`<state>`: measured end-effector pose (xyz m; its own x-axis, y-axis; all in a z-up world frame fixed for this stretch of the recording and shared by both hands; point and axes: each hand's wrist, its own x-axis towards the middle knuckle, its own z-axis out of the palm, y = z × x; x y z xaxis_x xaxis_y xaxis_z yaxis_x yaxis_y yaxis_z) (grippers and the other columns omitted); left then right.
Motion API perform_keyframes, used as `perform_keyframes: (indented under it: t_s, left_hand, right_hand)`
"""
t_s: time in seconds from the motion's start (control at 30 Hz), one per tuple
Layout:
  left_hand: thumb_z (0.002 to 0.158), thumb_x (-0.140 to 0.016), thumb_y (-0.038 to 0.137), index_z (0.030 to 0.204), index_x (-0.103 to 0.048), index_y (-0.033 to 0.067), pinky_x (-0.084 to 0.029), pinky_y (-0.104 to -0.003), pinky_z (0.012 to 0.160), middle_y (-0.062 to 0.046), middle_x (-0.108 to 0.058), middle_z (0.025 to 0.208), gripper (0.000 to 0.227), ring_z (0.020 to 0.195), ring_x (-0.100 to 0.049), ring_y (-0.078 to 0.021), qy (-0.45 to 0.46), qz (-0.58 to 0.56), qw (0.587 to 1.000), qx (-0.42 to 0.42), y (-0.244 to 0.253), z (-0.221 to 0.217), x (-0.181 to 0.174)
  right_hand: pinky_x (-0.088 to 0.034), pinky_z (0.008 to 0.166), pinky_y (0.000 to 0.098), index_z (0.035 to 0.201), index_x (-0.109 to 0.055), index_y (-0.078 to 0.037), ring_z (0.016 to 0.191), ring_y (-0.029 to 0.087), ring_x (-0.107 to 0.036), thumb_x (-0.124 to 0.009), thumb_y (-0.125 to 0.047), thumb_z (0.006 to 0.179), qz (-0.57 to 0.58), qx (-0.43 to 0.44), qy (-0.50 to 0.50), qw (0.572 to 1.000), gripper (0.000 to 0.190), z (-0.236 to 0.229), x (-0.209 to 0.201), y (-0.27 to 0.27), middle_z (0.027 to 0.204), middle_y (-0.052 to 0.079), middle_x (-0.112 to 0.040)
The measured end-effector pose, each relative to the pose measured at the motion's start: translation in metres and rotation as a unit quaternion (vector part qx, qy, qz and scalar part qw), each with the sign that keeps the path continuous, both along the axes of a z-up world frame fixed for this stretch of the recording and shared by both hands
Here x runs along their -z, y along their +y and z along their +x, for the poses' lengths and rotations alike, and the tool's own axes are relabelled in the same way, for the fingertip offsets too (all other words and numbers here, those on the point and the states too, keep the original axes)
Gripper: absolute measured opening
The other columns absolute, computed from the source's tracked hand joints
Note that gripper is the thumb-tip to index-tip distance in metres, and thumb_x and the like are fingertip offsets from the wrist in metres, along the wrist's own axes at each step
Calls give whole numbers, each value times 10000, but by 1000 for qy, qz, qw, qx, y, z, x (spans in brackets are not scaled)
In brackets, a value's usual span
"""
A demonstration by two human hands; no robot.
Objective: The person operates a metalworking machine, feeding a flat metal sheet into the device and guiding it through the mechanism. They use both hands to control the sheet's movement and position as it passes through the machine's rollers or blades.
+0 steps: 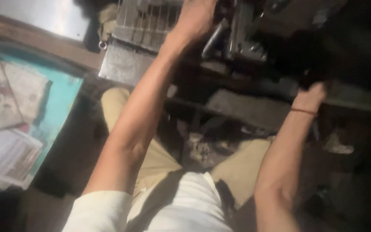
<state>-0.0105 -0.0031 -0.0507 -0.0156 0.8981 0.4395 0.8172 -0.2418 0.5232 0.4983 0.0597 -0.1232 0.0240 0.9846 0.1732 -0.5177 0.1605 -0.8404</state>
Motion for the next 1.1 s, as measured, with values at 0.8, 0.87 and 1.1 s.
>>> perform_keyframes:
  t_s: [0.8, 0.87, 1.1]
  left_hand:
    - [908, -734, 385, 1410, -489, -12, -330, -604, 1118, -243, -566, 1388, 686, 1300, -509, -434, 35, -43, 997, 48, -30, 2, -57]
    - [901, -776, 388, 1399, -472, -45, -364, -583, 1093, -289, -554, 1379, 726, 1280, -515, -453, 30, -21, 998, 59, -32, 6, -63]
    - [831, -786, 137, 1447, -426, -27, -384, -621, 1086, -209, -657, 1265, 732, 1232, -581, -402, -15, -31, 995, 93, -22, 10, -65]
  right_hand:
    - [-451, 1178, 444, 1417, -596, -83, 1371, 270, -583, -442, -331, 1021, -117, 71, 91, 986, 492, 4, -29, -10, 1469, 127, -630]
    - [-456, 1177, 430, 1420, -598, -84, 1365, 259, -589, -444, -350, 1028, -123, 102, 38, 986, 498, 12, -35, -16, 1469, 134, -640]
    - [-431, 1148, 416, 1456, -565, -117, 1362, 239, -566, -430, -301, 1099, -92, 47, -9, 995, 423, 19, -42, -8, 1496, 73, -608]
